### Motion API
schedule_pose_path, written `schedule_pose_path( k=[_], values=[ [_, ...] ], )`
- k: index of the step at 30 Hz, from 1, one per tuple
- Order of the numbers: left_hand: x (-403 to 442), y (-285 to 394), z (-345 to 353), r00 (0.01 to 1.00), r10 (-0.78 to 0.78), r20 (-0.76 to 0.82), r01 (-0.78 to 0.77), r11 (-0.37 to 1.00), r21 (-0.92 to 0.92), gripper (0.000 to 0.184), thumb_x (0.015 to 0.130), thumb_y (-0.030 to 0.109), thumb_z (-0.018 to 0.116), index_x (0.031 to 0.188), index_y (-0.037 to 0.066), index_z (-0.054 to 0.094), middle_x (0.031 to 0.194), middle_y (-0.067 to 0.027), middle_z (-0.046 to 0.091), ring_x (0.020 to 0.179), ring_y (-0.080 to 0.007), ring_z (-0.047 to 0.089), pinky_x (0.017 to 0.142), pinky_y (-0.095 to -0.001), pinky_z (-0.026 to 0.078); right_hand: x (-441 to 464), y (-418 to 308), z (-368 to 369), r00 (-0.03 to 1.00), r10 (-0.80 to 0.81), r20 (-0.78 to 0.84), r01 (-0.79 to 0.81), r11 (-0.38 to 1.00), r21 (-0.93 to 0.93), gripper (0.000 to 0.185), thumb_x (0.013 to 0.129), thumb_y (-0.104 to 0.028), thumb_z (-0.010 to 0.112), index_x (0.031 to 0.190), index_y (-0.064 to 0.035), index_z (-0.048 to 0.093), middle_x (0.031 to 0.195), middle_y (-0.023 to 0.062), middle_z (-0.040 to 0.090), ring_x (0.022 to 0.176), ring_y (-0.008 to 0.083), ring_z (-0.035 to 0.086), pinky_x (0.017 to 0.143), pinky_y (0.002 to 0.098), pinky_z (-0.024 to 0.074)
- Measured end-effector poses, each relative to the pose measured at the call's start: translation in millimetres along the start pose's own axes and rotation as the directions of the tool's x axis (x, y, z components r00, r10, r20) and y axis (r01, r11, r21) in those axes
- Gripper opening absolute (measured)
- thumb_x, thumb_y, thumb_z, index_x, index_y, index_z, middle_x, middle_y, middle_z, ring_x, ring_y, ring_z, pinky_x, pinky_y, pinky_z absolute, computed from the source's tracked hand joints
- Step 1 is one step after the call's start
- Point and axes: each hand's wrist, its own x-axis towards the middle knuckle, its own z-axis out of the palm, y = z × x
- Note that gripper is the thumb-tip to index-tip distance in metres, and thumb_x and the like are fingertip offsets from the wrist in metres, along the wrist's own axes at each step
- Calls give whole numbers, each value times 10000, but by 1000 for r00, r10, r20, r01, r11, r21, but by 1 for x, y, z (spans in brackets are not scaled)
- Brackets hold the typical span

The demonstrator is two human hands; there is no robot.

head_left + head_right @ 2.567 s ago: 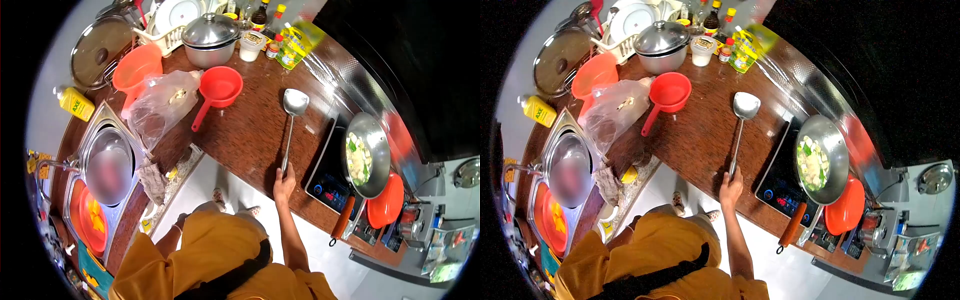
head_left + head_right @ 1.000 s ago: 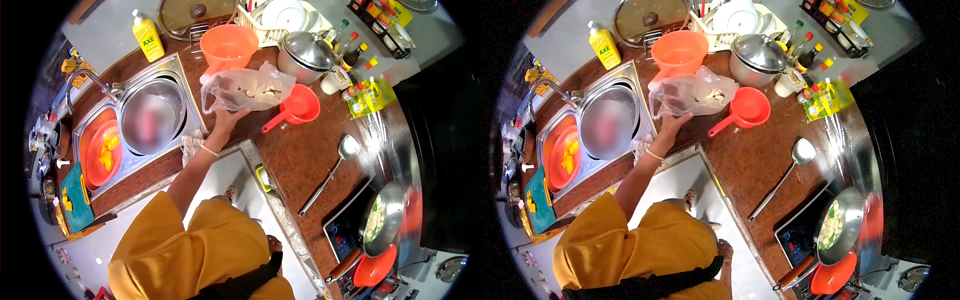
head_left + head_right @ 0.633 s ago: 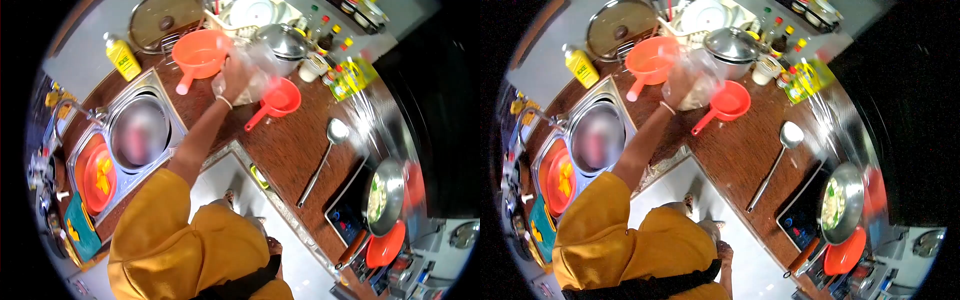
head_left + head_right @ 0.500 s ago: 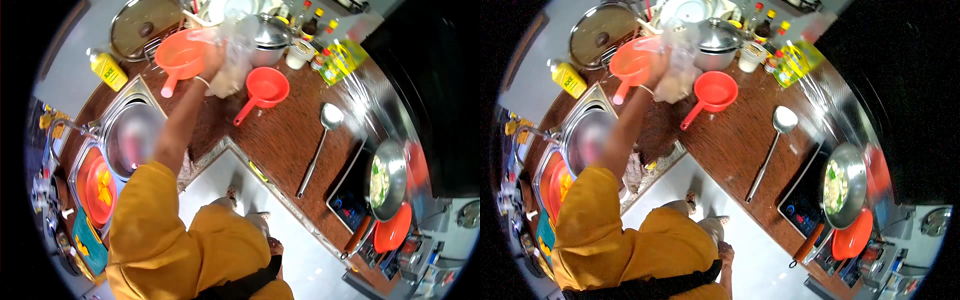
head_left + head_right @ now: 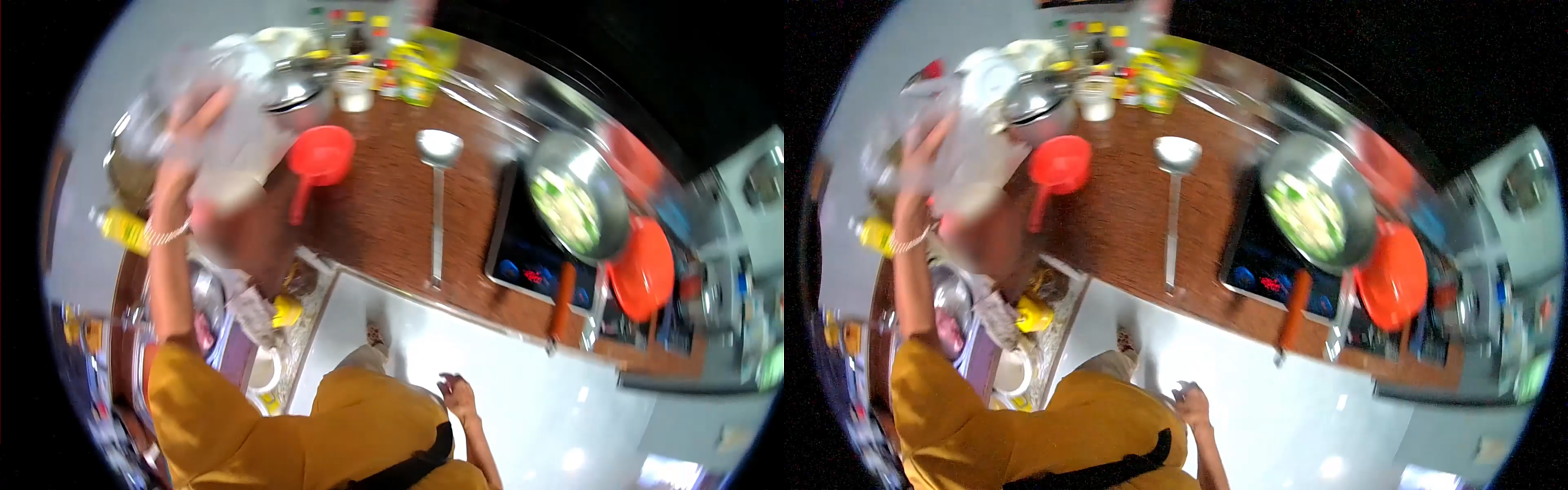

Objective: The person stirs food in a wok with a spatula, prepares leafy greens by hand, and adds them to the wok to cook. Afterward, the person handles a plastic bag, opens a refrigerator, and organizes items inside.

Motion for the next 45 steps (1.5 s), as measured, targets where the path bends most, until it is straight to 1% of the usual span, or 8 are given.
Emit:
schedule_pose_path(
  k=[6, 14, 17, 20, 23, 33, 39, 45],
  values=[
    [-125, 41, 55, 787, -203, 583, 408, 880, -243, 428, 776, 218, 607, 1129, -6, 517, 1056, -75, 561, 979, -164, 528, 870, -301, 418, -51, -47, -77, 994, 21, -106, -6, 990, 139, 588, 767, -288, 642, 1264, -65, 421, 1102, 166, 516, 1072, 324, 469, 891, 385, 420],
    [-422, 33, 301, -247, 72, 966, 917, 340, 209, 453, 842, 321, 528, 1157, -3, 496, 1086, -113, 547, 977, -205, 522, 837, -323, 424, -150, -22, -109, 808, -155, -568, 251, 964, 93, 708, 687, -179, 691, 1272, -16, 327, 1235, 205, 383, 1120, 357, 385, 914, 416, 380],
    [-515, 107, 358, -148, 454, 878, 846, 519, -126, 396, 837, 207, 548, 1156, -19, 480, 1040, -123, 559, 918, -196, 537, 816, -317, 429, -203, 19, -120, 793, 7, -609, 229, 924, 308, 671, 679, -172, 687, 1240, -21, 353, 1209, 195, 402, 1098, 347, 399, 901, 412, 380],
    [-521, 224, 353, -400, 510, 761, 584, 782, -217, 535, 750, 216, 638, 1189, -20, 443, 1114, -178, 506, 1013, -271, 494, 917, -341, 371, -258, 63, -135, 761, 272, -589, 263, 700, 664, 635, 670, -165, 683, 1209, -27, 378, 1183, 185, 420, 1076, 338, 414, 888, 407, 379],
    [-542, 261, 387, -395, 750, 530, 259, 644, -719, 686, 691, 245, 714, 1250, 0, 398, 1180, -158, 461, 1095, -257, 434, 956, -348, 337, -311, 104, -147, 721, 432, -542, 391, 392, 833, 599, 661, -157, 679, 1178, -32, 403, 1157, 175, 439, 1054, 328, 428, 875, 403, 378],
    [-603, 347, 504, -705, 593, 390, 270, 732, -625, 964, 558, 372, 807, 1309, -2, 331, 1299, -170, 396, 1212, -243, 363, 1001, -324, 292, -418, 179, -172, 465, 661, -589, 547, 309, 778, 483, 632, -133, 666, 1074, -51, 488, 1071, 142, 502, 979, 296, 476, 831, 388, 376],
    [-700, 386, 587, -755, 595, 276, 454, 778, -434, 869, 591, 360, 782, 1258, -5, 360, 1234, -153, 417, 1151, -229, 382, 962, -318, 308, -425, 229, -241, -31, 450, -893, -79, 889, 451, 417, 615, -118, 658, 1011, -62, 539, 1020, 122, 540, 935, 277, 505, 805, 379, 374],
    [-764, 416, 675, -868, 485, 107, 475, 873, -107, 776, 624, 348, 756, 1207, -8, 388, 1169, -137, 439, 1089, -215, 402, 923, -312, 325, -459, 306, -358, -142, 16, -990, -721, 684, 114, 301, 606, -146, 609, 897, -89, 558, 899, 35, 557, 880, 219, 524, 748, 371, 342]
  ],
)
